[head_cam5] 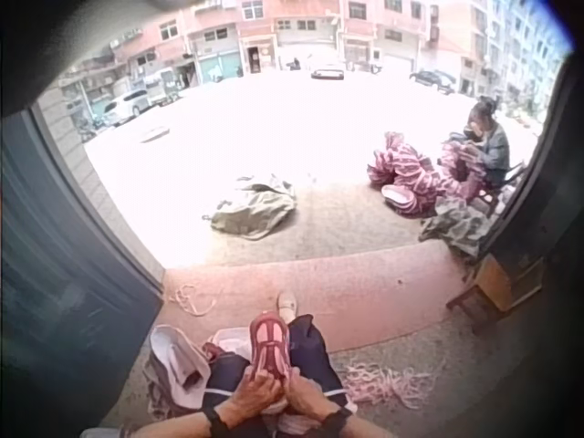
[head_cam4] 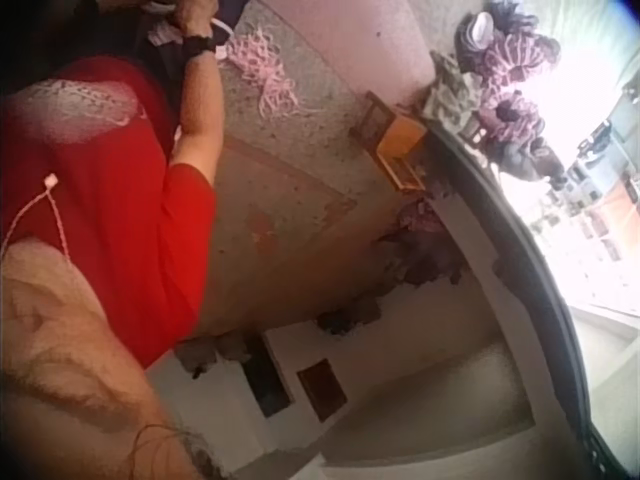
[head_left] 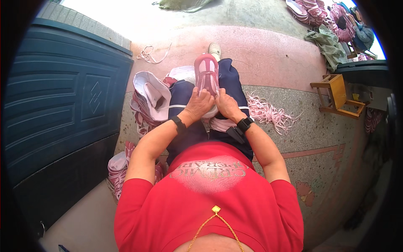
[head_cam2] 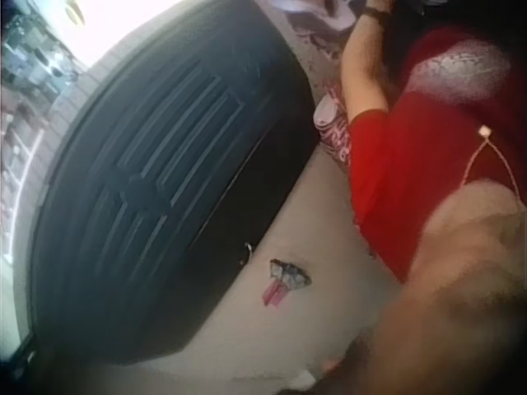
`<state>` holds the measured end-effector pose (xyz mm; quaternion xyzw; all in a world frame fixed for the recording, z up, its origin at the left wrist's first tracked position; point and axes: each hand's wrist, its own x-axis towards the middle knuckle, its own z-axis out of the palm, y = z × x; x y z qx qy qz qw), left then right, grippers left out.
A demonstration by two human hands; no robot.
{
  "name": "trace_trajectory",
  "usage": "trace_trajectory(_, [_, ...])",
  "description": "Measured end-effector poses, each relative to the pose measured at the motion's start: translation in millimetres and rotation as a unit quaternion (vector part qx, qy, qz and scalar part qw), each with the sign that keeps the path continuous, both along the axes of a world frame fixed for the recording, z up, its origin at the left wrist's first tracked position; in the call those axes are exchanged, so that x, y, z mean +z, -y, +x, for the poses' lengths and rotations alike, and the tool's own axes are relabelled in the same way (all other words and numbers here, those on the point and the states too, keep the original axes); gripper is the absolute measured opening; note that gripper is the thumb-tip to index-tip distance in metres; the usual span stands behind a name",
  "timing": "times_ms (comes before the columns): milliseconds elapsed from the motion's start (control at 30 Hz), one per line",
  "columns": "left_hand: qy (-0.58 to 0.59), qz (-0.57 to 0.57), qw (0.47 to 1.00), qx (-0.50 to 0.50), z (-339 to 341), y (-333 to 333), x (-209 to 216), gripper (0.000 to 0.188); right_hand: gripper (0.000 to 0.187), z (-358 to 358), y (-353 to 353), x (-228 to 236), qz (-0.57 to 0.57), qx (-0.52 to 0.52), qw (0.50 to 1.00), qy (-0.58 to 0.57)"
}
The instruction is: The person sits on the floor and threads pink shoelaces through the eyelets of pink sandals. They pull the laces tight and tie them into knots, handling the footwear one at a time from a nearby pile.
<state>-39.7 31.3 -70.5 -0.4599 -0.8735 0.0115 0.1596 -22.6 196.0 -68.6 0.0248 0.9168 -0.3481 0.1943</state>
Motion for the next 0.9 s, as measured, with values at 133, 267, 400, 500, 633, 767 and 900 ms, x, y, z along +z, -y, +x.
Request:
trace_trajectory(133, [0.031,0.022,0.999,-0.014,5.7,0.7,19.8,0.018,0.030,-0.6,-4.5,10.7,-0.037,-0.037,0.997,-0.057])
trace_trajectory(267, [0.039,0.048,0.998,-0.031,8.2,3.7,32.6,0.017,0.027,-22.1,-20.3,6.8,-0.098,-0.052,0.986,-0.122])
trace_trajectory(400, [0.084,0.063,0.993,-0.057,2.2,-1.6,39.4,0.016,0.024,-57.7,-21.5,-6.3,-0.181,-0.075,0.972,-0.132])
trace_trajectory(500, [0.169,0.146,0.974,-0.038,-9.4,2.4,48.8,0.013,0.025,-71.9,-19.4,-2.7,-0.155,-0.056,0.979,-0.116])
trace_trajectory(633, [0.271,0.259,0.920,0.119,-51.4,13.2,45.4,0.014,0.027,-80.6,-16.9,10.0,-0.077,0.005,0.995,-0.067])
trace_trajectory(767, [0.357,0.275,0.870,0.199,-80.8,14.9,27.4,0.019,0.027,-82.4,-10.1,16.1,0.022,0.037,0.993,-0.112])
trace_trajectory(900, [0.435,0.310,0.819,0.211,-84.1,0.1,29.7,0.020,0.026,-87.7,-7.9,16.4,0.045,0.061,0.992,-0.104])
